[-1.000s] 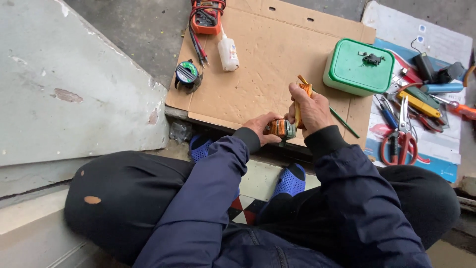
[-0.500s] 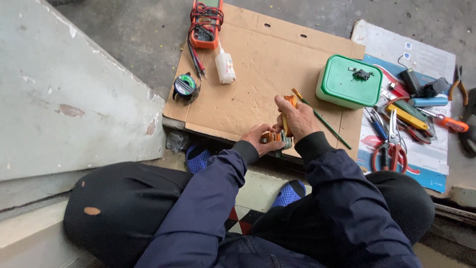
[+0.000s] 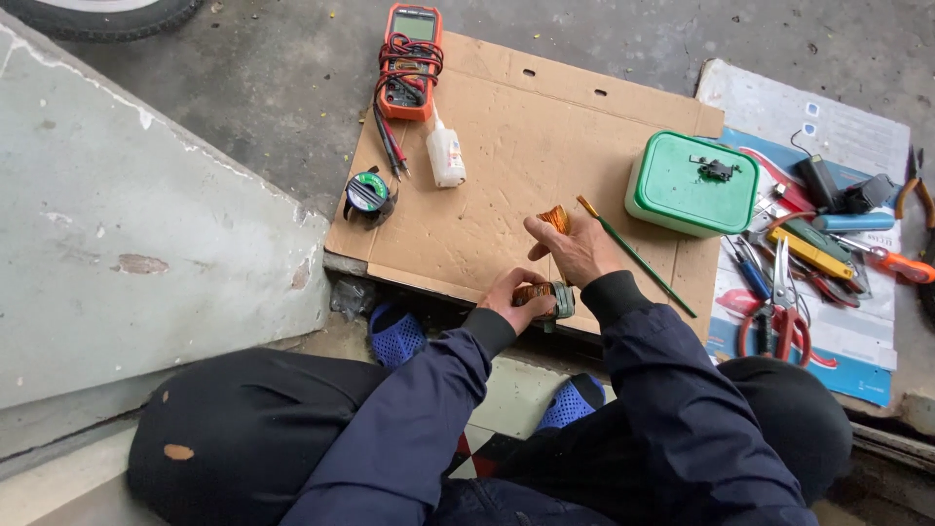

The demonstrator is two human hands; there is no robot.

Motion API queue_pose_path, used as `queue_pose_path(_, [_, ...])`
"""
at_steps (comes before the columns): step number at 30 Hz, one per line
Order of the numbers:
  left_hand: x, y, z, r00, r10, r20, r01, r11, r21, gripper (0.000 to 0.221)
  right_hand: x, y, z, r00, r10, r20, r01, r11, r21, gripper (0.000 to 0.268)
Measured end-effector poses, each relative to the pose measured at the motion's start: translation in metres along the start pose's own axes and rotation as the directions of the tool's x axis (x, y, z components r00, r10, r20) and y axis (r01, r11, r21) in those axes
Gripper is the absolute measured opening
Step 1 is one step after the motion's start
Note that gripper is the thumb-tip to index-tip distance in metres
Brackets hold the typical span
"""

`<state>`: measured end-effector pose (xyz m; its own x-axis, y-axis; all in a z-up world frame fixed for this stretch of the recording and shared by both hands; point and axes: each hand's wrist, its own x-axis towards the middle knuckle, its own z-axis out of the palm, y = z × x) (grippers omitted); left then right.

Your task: A person manually winds thin copper wire around a metal core to create an electromagnetic coil.

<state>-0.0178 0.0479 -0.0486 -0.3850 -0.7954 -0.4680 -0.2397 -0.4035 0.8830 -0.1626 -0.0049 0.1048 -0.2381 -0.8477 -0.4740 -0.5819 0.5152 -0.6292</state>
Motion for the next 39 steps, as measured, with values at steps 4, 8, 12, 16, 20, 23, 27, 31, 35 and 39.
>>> queue_pose_path(4, [0.001,0.007,0.005,0.987,-0.142,-0.068,0.148,0.985,0.091,0.049,0.014,0.019,-0.003,0.999,0.021,-0.035,-0.023,0.999,-0.046,0.06])
queue_pose_path(8, [-0.032,0.051,-0.007,0.972,-0.235,-0.022,0.235,0.971,0.041,0.077,0.001,0.015,-0.014,0.997,0.037,-0.07,-0.041,0.998,-0.057,0.062])
queue_pose_path(12, [-0.04,0.067,-0.007,0.902,-0.431,0.023,0.432,0.902,-0.026,0.104,0.0,0.014,-0.021,0.997,-0.022,-0.072,0.01,0.987,-0.16,0.066])
queue_pose_path(16, [-0.015,0.036,0.006,0.879,-0.474,0.055,0.475,0.88,-0.01,0.123,0.001,0.004,-0.028,0.996,-0.092,0.008,0.091,0.968,-0.235,0.057])
queue_pose_path(20, [-0.013,0.032,0.008,0.878,-0.478,0.028,0.476,0.877,0.062,0.131,0.02,0.007,-0.043,0.99,-0.095,0.106,0.122,0.951,-0.285,0.057])
queue_pose_path(23, [-0.014,0.03,0.005,0.879,-0.477,0.013,0.476,0.878,0.048,0.13,0.025,0.006,-0.056,0.965,-0.132,0.225,0.202,0.924,-0.325,0.044])
queue_pose_path(27, [-0.019,0.039,0.0,0.877,-0.48,0.026,0.479,0.877,0.021,0.126,0.032,0.002,-0.071,0.89,-0.357,0.283,0.436,0.847,-0.303,0.042])
queue_pose_path(31, [-0.021,0.038,0.0,0.872,-0.489,0.021,0.487,0.872,0.045,0.125,0.046,0.023,-0.073,0.844,-0.467,0.264,0.536,0.756,-0.377,0.042])
queue_pose_path(35, [-0.028,0.049,0.001,0.867,-0.499,0.01,0.499,0.867,0.019,0.124,0.022,0.001,-0.074,0.921,-0.284,0.266,0.366,0.865,-0.343,0.046])
queue_pose_path(39, [-0.035,0.062,0.001,0.88,-0.475,0.004,0.475,0.88,-0.015,0.122,0.022,0.018,-0.068,0.94,-0.192,0.282,0.239,0.961,-0.142,0.034])
